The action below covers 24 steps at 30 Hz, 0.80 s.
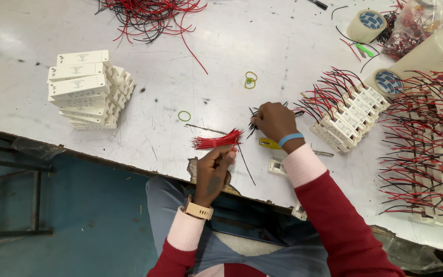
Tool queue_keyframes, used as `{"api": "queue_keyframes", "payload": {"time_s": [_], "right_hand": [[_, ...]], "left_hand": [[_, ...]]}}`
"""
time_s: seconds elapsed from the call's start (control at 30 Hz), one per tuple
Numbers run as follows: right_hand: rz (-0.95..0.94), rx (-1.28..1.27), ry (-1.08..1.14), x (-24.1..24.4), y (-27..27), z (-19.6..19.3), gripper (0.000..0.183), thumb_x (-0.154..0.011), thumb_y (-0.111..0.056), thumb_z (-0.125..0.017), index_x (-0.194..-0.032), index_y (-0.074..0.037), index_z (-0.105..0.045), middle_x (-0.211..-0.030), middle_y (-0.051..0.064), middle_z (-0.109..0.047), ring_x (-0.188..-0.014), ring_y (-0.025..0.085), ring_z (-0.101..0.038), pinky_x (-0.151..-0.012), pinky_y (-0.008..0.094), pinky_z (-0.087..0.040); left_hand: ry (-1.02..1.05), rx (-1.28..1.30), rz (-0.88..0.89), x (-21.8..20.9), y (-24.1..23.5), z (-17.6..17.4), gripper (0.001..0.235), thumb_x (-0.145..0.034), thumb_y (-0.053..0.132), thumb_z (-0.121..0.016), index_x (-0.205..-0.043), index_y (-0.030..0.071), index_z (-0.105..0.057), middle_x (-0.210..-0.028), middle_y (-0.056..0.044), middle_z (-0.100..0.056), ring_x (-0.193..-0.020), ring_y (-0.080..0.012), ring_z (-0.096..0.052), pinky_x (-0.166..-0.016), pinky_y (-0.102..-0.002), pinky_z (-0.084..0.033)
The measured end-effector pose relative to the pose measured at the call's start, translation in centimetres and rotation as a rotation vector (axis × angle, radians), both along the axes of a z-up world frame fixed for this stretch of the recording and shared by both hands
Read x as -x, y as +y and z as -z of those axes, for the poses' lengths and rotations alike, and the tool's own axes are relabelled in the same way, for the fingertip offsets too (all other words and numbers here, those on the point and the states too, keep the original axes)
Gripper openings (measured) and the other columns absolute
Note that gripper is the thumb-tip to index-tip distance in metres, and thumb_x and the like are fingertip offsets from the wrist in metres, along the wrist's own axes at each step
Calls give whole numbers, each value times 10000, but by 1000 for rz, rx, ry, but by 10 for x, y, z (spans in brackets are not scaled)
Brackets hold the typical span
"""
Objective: The person uses a screwdriver to attach red and black wires to white electrical components on a workbench. They repeatedly pick up components, insert wires into terminals, and tighten screws to secure the connections.
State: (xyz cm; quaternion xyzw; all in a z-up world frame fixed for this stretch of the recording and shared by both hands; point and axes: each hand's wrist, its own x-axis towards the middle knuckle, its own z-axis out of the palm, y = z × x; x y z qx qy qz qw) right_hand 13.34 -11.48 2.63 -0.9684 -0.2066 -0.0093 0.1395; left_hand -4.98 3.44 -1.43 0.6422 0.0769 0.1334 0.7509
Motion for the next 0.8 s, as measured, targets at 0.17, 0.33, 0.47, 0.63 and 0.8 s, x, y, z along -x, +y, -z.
{"api": "queue_keyframes", "payload": {"time_s": [0.17, 0.33, 0.47, 0.63, 0.8], "right_hand": [[51, -241, 83, -12, -15, -2, 263, -853, -364, -773, -799, -107, -780, -723, 67, -739, -622, 242, -714, -608, 388, -559], [49, -88, 146, -10, -11, -3, 279, -850, -397, -794, -762, -133, -785, -711, 65, -749, -637, 251, -706, -612, 408, -541], [40, -2, 163, -14, 3, 5, 222, -766, -339, -821, -730, -126, -773, -729, 83, -749, -670, 263, -717, -635, 396, -565], [84, 52, 198, -23, 5, 10, 258, -739, -376, -833, -730, -129, -758, -753, 100, -752, -694, 281, -719, -657, 412, -568], [5, -130, 174, -26, -4, 2, 267, -823, -320, -796, -762, -65, -743, -753, 138, -734, -672, 293, -717, -676, 404, -576]], "left_hand": [[-95, -102, 15, -4, -1, 18, 210, -1031, 208, -702, -1120, 23, -748, -778, 7, -638, -562, -19, -453, -468, -215, -368], [31, 200, 29, -12, -2, 23, 240, -989, 215, -671, -1135, 29, -709, -823, -28, -678, -575, -46, -486, -476, -225, -390], [-183, 187, 108, -10, -1, 19, 219, -1012, 211, -671, -1113, 18, -696, -971, -54, -753, -817, -95, -663, -725, -258, -537], [-91, -548, 10, -10, 2, 8, 177, -931, 185, -716, -1003, 24, -732, -937, -97, -716, -790, -216, -676, -705, -329, -539], [-385, -738, -43, -36, 9, -2, 93, -916, 89, -684, -942, 0, -675, -973, -153, -696, -934, -349, -639, -837, -420, -488]]}}
